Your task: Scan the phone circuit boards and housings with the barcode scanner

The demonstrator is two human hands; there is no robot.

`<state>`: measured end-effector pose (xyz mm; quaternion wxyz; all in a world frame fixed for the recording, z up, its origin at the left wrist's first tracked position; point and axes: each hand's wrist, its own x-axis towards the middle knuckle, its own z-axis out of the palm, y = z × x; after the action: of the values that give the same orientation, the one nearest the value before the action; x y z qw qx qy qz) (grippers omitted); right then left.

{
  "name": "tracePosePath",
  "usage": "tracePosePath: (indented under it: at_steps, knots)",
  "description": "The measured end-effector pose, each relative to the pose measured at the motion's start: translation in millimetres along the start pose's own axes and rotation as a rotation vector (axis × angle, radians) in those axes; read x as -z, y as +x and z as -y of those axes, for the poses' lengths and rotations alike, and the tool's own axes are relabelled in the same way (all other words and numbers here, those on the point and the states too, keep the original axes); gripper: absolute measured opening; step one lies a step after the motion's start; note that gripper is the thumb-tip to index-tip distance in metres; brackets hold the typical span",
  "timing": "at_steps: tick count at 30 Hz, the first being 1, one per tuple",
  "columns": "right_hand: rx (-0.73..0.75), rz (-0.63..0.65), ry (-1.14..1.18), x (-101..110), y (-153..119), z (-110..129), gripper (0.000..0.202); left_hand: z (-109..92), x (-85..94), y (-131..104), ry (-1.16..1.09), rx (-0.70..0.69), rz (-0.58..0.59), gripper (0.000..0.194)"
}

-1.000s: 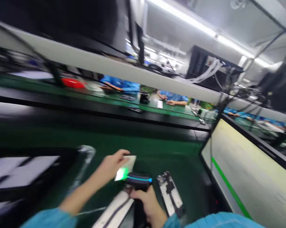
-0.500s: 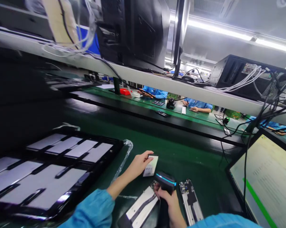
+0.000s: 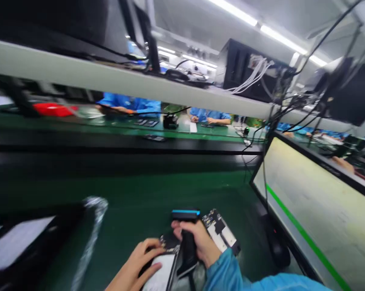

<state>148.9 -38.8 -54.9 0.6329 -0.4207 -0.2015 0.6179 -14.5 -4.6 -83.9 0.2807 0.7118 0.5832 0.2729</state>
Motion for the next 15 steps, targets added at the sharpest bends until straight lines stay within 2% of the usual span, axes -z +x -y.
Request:
tracePosePath:
  at_steps: [3,4,5,7,9,12,14,15]
  knots:
    - [-0.026,-0.001,-0.033,-0.8,0.7,3.9,0.043,22.0,29.1,-24.0,-0.048,-0.475,0.188,0.023]
    - [-0.035,-0.005,-0.038,-1.0,2.8,4.8,0.044,27.2,38.0,-31.0,-0.024,-0.555,0.213,0.028]
    - [-0.045,-0.007,-0.042,-1.0,3.7,5.9,0.044,30.6,45.0,-37.0,0.021,-0.573,0.21,0.032]
    - [-0.057,-0.006,-0.043,-0.1,-3.3,9.6,0.045,33.3,52.4,-47.0,0.125,-0.555,0.158,0.044]
    - [-0.057,-0.006,-0.04,4.3,-26.9,13.9,0.047,33.8,50.2,-59.5,0.203,-0.504,0.074,0.057]
    - [-0.082,-0.104,-0.121,14.8,-84.7,10.2,0.049,35.1,29.5,-92.9,0.172,-0.36,-0.033,0.07]
    - [-0.127,-0.226,-0.214,17.1,-119.6,-4.0,0.044,35.3,11.0,-118.8,0.049,-0.281,-0.05,0.069]
    - [-0.123,-0.256,-0.186,15.0,-130.8,-13.2,0.045,34.7,3.8,-128.2,-0.026,-0.239,-0.05,0.067]
